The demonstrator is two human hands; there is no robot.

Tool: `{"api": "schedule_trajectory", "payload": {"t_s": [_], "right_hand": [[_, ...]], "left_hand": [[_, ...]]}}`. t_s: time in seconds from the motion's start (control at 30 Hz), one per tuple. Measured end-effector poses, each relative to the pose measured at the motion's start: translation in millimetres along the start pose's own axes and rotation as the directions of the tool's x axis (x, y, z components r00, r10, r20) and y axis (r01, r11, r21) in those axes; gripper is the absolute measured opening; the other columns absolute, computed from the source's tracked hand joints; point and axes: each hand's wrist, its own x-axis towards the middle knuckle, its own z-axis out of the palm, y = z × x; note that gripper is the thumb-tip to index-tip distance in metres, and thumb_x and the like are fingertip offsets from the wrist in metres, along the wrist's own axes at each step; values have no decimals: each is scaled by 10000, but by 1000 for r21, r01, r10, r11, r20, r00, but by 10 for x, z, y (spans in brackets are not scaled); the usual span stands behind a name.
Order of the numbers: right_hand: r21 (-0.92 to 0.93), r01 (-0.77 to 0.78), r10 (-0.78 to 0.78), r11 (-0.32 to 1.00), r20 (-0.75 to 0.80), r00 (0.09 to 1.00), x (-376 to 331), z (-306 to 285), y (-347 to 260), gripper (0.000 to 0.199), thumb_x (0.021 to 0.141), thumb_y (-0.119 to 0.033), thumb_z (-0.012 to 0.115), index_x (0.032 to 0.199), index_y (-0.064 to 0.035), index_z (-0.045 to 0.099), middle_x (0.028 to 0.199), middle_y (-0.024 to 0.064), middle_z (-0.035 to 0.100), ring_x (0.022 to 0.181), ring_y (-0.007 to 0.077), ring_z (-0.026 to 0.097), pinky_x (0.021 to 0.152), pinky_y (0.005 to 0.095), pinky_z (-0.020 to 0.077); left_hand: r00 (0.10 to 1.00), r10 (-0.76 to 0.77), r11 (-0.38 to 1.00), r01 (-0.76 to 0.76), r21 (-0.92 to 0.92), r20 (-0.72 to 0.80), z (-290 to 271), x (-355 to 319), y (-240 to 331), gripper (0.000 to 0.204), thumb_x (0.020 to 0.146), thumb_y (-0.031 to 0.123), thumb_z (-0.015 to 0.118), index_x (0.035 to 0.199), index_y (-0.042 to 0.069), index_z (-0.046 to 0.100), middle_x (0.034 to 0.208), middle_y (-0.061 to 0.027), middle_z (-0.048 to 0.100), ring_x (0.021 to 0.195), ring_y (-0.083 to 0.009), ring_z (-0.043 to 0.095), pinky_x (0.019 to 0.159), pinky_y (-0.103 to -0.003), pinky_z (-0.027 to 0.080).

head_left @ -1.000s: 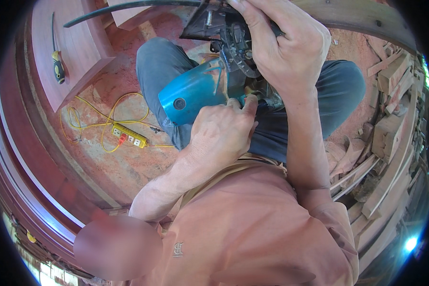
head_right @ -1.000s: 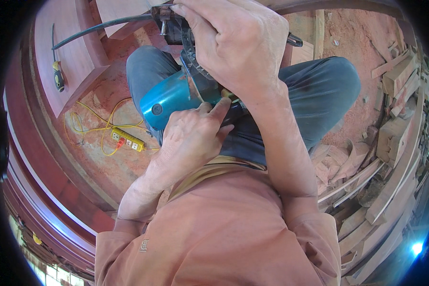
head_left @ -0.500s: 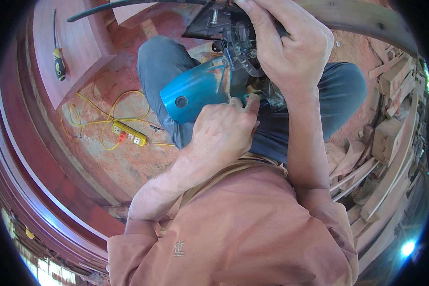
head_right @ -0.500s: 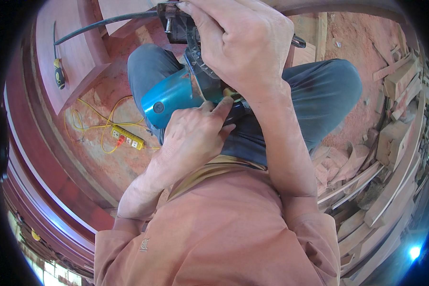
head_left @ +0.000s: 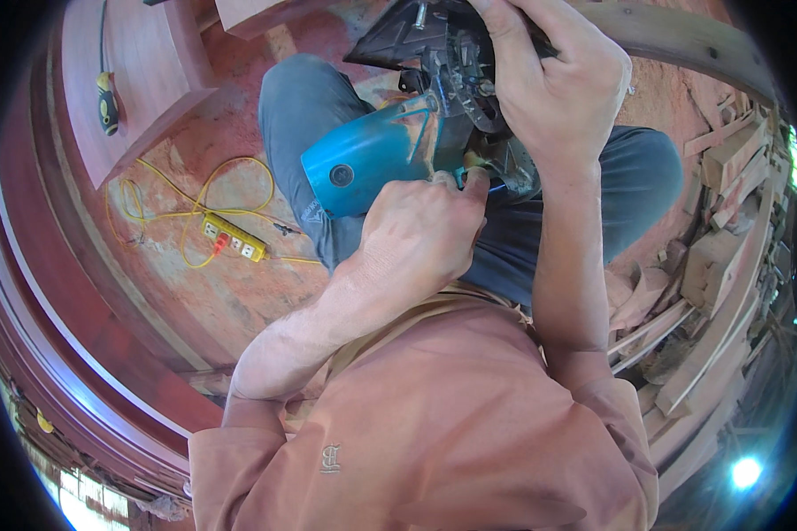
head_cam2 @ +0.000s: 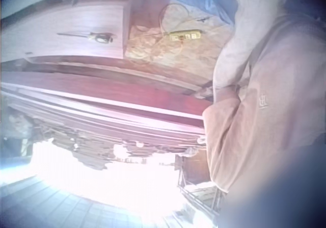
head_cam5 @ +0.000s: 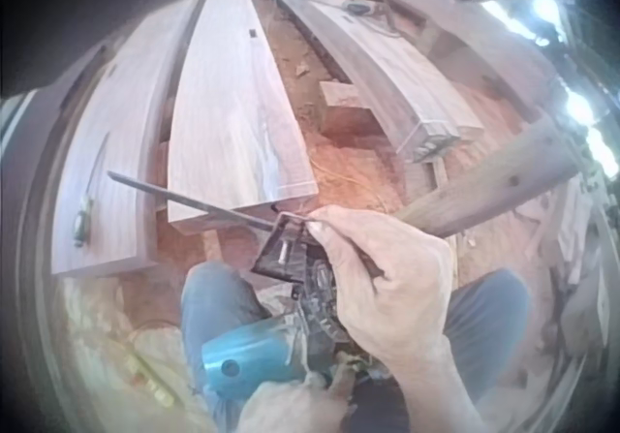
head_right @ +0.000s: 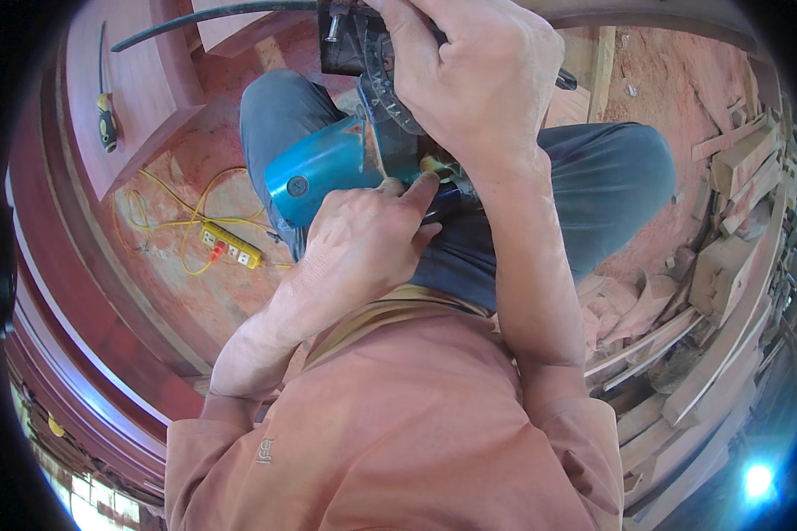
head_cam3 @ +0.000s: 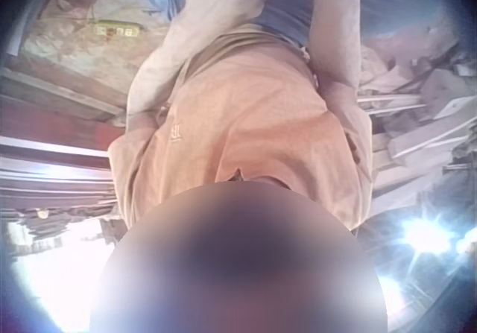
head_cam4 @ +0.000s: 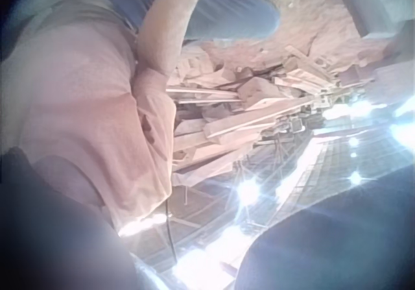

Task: The person adjusts the blade guard and depth settings on a teal circular saw using a screwdriver. They then reposition the saw on a wooden plank and make a cut, followed by further adjustments to the blade guard.

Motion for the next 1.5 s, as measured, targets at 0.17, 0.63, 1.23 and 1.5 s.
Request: {"api": "schedule_trajectory", "payload": {"t_s": [0.17, 0.63, 1.23, 1.5], "right_hand": [[2, -14, 14, 1000, 14, 1000, 16, 8, 10, 76, 910, -1, 766, 969, 43, 787, 891, 191, 789, 789, 301, 791, 730, 336, 602], [-8, 6, -6, 1000, 0, 1000, 59, 30, -5, 62, 907, -2, 768, 952, 37, 784, 866, 182, 781, 758, 303, 782, 697, 339, 596], [-95, 140, -144, 986, -35, 989, 60, -17, -107, 72, 891, -18, 781, 943, 32, 782, 860, 180, 777, 770, 322, 779, 703, 361, 605], [-96, 163, -168, 982, -49, 985, 0, 14, -27, 92, 879, -15, 792, 958, 31, 780, 858, 171, 777, 764, 318, 777, 687, 361, 604]], "left_hand": [[1000, -11, 1000, 11, -1, 18, -30, 18, -1, 464, 948, 253, 746, 1331, 17, 633, 863, -211, 685, 786, -408, 709, 673, -516, 535], [997, -29, 999, 32, -34, 71, -88, 38, -7, 463, 960, 255, 734, 1352, 33, 627, 894, -210, 692, 825, -403, 711, 706, -515, 530], [999, 6, 999, -3, -44, 51, -128, -30, -22, 423, 947, 251, 750, 1309, 58, 645, 887, -202, 689, 822, -406, 708, 700, -518, 528], [999, 0, 999, 2, -33, 51, -108, -79, -1, 405, 946, 236, 751, 1293, 54, 647, 908, -205, 694, 846, -416, 711, 713, -519, 531]]}}
